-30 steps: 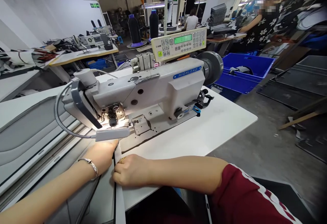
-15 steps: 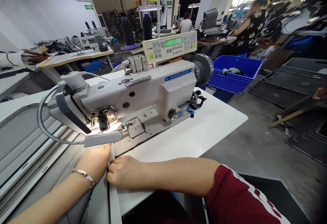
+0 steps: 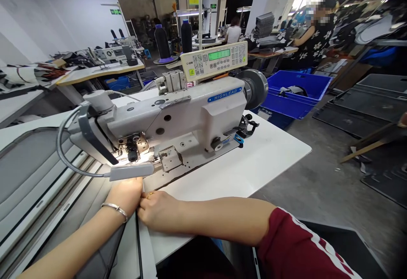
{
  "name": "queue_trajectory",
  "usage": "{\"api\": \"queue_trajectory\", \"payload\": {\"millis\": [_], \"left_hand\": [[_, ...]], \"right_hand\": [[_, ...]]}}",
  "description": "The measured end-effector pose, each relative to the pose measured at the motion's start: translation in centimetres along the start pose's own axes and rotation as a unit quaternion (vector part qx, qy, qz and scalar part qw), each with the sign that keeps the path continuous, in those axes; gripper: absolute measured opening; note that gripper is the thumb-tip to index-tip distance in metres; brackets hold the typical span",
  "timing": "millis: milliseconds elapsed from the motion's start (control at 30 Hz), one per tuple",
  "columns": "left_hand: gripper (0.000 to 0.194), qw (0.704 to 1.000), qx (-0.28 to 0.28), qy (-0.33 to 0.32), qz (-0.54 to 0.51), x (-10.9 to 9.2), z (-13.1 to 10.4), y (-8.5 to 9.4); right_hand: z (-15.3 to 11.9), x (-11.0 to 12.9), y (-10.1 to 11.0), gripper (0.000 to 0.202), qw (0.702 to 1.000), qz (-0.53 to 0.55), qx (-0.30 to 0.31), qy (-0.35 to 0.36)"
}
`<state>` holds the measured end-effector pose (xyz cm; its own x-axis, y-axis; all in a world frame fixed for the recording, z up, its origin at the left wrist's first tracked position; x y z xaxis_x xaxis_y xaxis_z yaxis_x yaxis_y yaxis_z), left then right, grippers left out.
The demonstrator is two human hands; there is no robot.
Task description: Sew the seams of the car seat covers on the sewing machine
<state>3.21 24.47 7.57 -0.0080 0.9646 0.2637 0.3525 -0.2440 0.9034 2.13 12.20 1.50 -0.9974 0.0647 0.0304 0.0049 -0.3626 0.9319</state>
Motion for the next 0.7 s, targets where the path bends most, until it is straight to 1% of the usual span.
{"api": "queue_trajectory", "payload": {"millis": [67,133,200,233,333,400,467,567,700], "left_hand": [[0.046,0.999,0.007,0.025,0.026,0.0,-0.9,0.2],[0.057,0.997,0.028,0.045,0.049,0.5,-1.7,0.1],[0.068,0.996,0.057,0.044,0.045,1.3,-2.1,0.0],[0.071,0.997,0.066,0.031,0.022,1.8,-2.1,0.0],[0.066,0.993,0.063,-0.031,-0.091,2.9,-1.6,-0.3],[0.061,0.989,0.056,-0.043,-0.133,3.1,-1.2,-0.6],[0.059,0.989,0.054,-0.025,-0.134,3.0,-1.0,-0.9],[0.060,0.993,0.048,0.000,-0.104,2.5,-0.8,-1.1],[0.061,0.997,0.044,0.015,-0.067,1.9,-0.5,-1.0]], "right_hand": [[-0.2,0.2,0.1,0.017,1.000,-0.002,0.002,0.014],[-0.5,0.6,0.3,0.017,0.999,0.002,0.006,0.032],[-0.7,1.0,0.5,0.017,0.999,0.002,0.005,0.041],[-0.8,1.1,0.5,0.017,0.999,-0.001,0.003,0.041],[-0.8,1.4,0.5,0.017,0.999,-0.006,-0.002,0.038],[-0.6,1.5,0.4,0.016,0.999,-0.003,-0.001,0.032],[-0.4,1.5,0.3,0.014,1.000,-0.001,0.003,0.028],[-0.1,1.6,0.3,0.014,1.000,-0.005,-0.003,0.027],[0.1,1.3,0.2,0.014,0.999,-0.024,-0.013,0.026]]}}
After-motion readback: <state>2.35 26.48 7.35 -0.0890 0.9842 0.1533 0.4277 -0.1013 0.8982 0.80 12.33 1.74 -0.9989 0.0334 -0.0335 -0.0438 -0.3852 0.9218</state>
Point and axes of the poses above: each hand's wrist, its own z-axis towards the middle knuckle, its own y-axis out of the back of the hand, x = y × z, the point moved 1 cm from there along z, towards the middle knuckle, and after that the axes turned 10 degrees about y, right-handed, at the moved point
